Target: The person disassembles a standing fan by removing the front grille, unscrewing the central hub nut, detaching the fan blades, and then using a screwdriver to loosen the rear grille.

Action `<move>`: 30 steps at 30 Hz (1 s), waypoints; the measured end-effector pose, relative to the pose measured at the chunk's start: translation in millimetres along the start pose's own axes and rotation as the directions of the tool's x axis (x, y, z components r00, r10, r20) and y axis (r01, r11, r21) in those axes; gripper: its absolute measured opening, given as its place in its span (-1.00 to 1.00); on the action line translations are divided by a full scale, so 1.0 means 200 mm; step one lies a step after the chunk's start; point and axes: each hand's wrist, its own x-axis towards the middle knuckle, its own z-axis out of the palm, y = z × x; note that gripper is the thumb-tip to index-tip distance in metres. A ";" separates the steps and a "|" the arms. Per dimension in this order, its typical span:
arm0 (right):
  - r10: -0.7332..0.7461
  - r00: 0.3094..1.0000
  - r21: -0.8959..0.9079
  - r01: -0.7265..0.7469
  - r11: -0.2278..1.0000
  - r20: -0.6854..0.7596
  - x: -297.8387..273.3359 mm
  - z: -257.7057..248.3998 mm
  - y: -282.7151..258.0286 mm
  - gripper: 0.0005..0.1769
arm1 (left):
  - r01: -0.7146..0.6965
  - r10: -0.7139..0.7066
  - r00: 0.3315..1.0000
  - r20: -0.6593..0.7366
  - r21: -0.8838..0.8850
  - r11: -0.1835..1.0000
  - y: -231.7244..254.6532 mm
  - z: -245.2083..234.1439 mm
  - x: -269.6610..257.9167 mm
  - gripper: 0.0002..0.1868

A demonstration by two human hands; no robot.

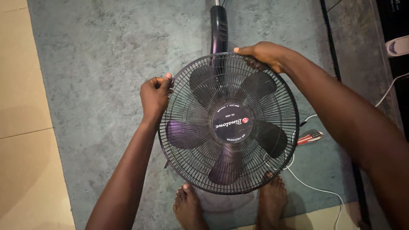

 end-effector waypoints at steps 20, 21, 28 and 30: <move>-0.081 0.997 0.375 0.072 0.924 0.008 0.23 -0.05 0.17 -0.80 | 0.078 -0.069 0.996 0.054 -0.175 0.982 -0.07 0.01 -0.01 -0.63; -0.086 0.996 0.407 0.072 0.910 0.016 0.22 -0.06 0.18 -0.81 | 0.104 -0.096 0.994 0.056 -0.157 0.982 -0.07 0.02 -0.02 -0.63; -0.094 0.994 0.519 0.109 0.848 -0.056 0.27 -0.09 0.24 -0.82 | 0.073 -0.066 0.996 0.059 -0.136 0.988 -0.08 0.00 0.01 -0.64; -0.109 0.987 0.447 0.151 0.881 -0.119 0.28 -0.09 0.25 -0.83 | 0.095 -0.086 0.994 0.066 -0.138 0.986 -0.06 0.00 0.02 -0.63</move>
